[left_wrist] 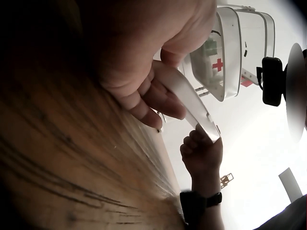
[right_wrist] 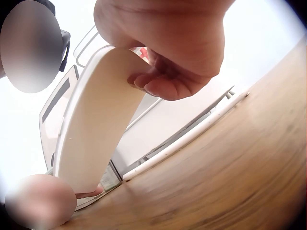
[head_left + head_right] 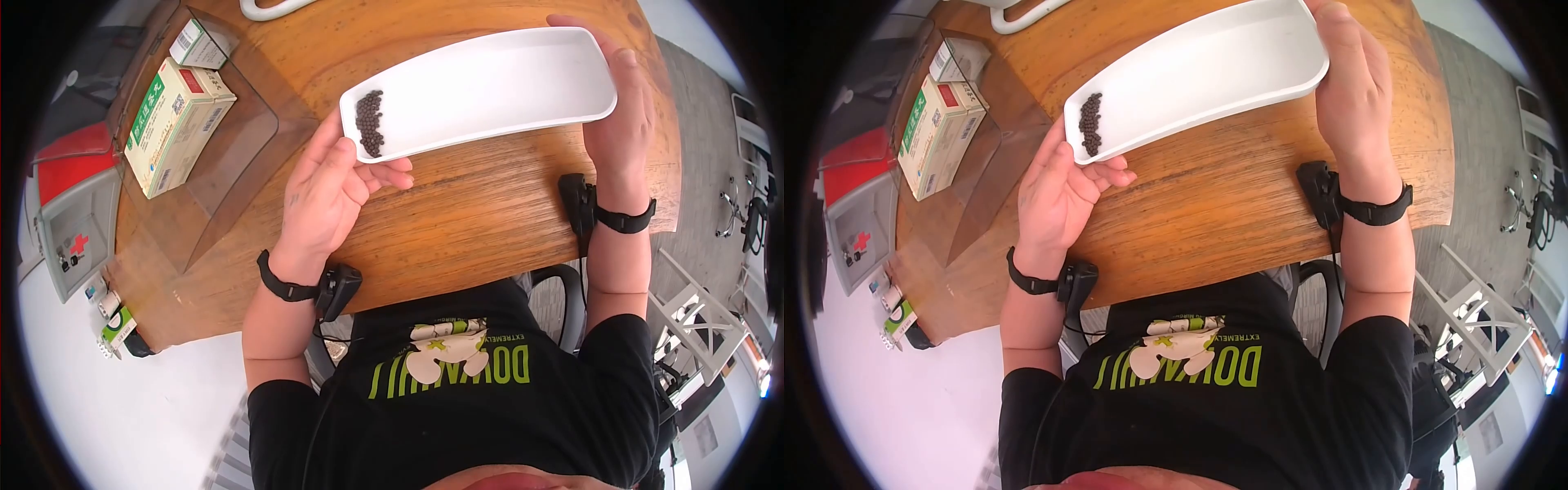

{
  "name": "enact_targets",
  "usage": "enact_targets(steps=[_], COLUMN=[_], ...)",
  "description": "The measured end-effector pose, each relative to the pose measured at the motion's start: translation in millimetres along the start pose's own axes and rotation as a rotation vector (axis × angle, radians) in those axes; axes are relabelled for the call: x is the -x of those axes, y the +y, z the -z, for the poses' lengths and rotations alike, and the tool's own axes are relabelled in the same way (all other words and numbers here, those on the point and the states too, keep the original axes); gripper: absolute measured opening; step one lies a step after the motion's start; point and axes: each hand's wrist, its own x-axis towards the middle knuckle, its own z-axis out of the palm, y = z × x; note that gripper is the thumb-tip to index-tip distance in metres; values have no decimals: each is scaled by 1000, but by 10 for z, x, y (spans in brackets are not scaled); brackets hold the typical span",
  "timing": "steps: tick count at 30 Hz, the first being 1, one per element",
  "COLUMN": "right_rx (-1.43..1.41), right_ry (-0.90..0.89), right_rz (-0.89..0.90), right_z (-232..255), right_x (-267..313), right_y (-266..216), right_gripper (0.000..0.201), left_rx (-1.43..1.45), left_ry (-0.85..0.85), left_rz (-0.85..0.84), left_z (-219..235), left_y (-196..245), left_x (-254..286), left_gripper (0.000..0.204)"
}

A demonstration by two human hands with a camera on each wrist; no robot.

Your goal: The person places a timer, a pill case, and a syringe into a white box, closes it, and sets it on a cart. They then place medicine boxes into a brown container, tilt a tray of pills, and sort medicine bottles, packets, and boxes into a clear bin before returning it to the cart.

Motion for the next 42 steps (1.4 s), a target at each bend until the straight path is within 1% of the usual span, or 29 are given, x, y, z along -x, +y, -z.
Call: enact_targets(steps=[3,6,9,12,15,18,21,24,27,34,39,42], right_rx=[-75,-129,-148,-114,-18,39,73,93,103,130,122,138], right_ry=[23,39,53,16,-29,8,-68,-34,-18,-61,-47,-74], right_rz=[-146,-157,-228,-270,-419,-392,-461,-421,-418,-414,-419,-445], right_z=[-25,-20,-22,29,84,-14,75,21,-4,26,17,38], right_x=[-19,-56,-93,-107,-157,-142,-173,-154,-150,-156,-153,-158], right_y=[-29,32,40,119,147,49,134,84,55,85,79,92], right_gripper=[62,56,51,44,41,41,40,40,39,39,39,40], left_rx=[-5,-46,-68,-89,-122,-160,-194,-220,-243,-252,-253,-247], left_ry=[-6,8,11,27,44,51,51,46,45,58,46,42], left_rz=[-4,-1,-9,-39,-59,-68,-76,-83,-90,-102,-105,-115], left_z=[16,-29,-40,-62,-90,-112,-116,-125,-138,-160,-138,-137], left_y=[-7,17,14,4,3,-5,-11,-9,-9,-11,-18,-23], left_x=[1,-2,8,14,14,18,26,26,18,16,22,19], left_gripper=[51,51,52,52,54,56,59,62,66,74,74,74])
